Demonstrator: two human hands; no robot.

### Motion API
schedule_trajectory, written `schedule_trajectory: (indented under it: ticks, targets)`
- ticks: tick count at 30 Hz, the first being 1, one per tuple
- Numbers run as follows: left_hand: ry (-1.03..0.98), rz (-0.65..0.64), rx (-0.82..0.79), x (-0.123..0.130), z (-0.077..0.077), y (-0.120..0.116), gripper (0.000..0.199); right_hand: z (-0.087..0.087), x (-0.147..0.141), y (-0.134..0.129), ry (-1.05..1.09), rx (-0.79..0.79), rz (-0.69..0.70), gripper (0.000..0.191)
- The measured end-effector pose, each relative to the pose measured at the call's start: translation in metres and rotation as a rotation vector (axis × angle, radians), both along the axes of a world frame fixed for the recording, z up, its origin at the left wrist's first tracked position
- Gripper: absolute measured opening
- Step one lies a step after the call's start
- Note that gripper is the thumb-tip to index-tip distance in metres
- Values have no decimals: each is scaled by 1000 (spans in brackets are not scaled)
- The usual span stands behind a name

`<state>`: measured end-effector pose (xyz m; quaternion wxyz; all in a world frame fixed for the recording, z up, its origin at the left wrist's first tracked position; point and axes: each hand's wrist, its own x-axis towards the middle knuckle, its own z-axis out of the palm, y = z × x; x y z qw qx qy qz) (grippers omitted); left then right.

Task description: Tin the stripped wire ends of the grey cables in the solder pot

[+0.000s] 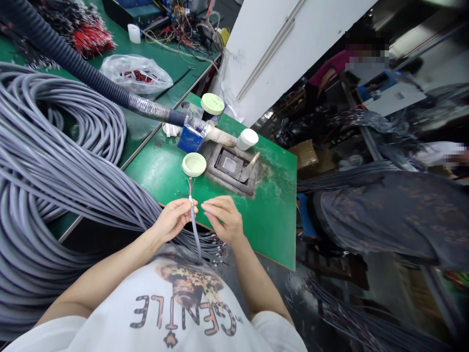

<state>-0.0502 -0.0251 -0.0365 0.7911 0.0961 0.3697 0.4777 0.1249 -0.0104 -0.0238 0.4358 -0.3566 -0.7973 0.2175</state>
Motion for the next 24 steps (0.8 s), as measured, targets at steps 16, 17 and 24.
schedule_trajectory:
  ticks: [16, 17, 24]
  targets:
    - [174, -22, 88, 8, 3, 0, 34, 25, -18, 22, 96, -214, -145, 5]
    - [198, -28, 95, 9, 2, -1, 34, 28, -21, 26, 117, -285, -163, 4]
    - [278, -39, 129, 10, 5, -4, 34, 34, -31, 37, 339, -656, -97, 11]
